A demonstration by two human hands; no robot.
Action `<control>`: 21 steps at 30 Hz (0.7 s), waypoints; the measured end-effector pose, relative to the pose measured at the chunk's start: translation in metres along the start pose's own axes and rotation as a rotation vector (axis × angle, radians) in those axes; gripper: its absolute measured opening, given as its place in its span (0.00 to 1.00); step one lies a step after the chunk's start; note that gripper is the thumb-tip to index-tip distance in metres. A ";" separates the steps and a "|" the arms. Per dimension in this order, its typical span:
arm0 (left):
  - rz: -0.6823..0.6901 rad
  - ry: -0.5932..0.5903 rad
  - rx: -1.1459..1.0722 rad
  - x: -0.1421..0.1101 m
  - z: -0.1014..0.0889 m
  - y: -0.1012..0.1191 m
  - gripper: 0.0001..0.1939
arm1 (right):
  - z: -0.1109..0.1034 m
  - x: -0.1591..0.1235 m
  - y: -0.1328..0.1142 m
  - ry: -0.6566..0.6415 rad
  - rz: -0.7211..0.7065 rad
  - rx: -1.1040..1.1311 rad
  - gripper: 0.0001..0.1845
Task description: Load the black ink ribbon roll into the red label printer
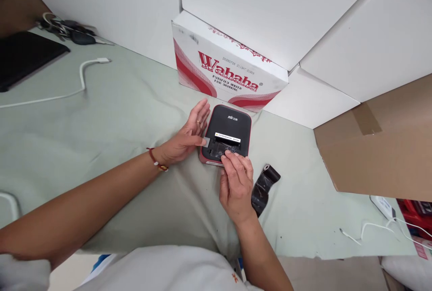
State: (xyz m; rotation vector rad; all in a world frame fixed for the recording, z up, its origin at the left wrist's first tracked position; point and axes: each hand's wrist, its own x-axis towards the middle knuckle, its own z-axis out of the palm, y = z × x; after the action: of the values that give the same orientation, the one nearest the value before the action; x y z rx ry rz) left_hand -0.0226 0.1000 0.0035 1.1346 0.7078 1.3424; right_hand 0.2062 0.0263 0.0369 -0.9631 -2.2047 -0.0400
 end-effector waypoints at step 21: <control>-0.076 -0.017 -0.168 -0.002 0.012 -0.001 0.63 | -0.022 0.012 -0.004 -0.130 -0.011 -0.058 0.26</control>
State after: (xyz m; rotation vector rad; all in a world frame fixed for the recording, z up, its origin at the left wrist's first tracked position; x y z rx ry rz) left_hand -0.0111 0.0957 0.0059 0.9750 0.6077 1.3011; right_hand 0.2113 0.0244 0.0613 -1.0110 -2.3391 -0.0480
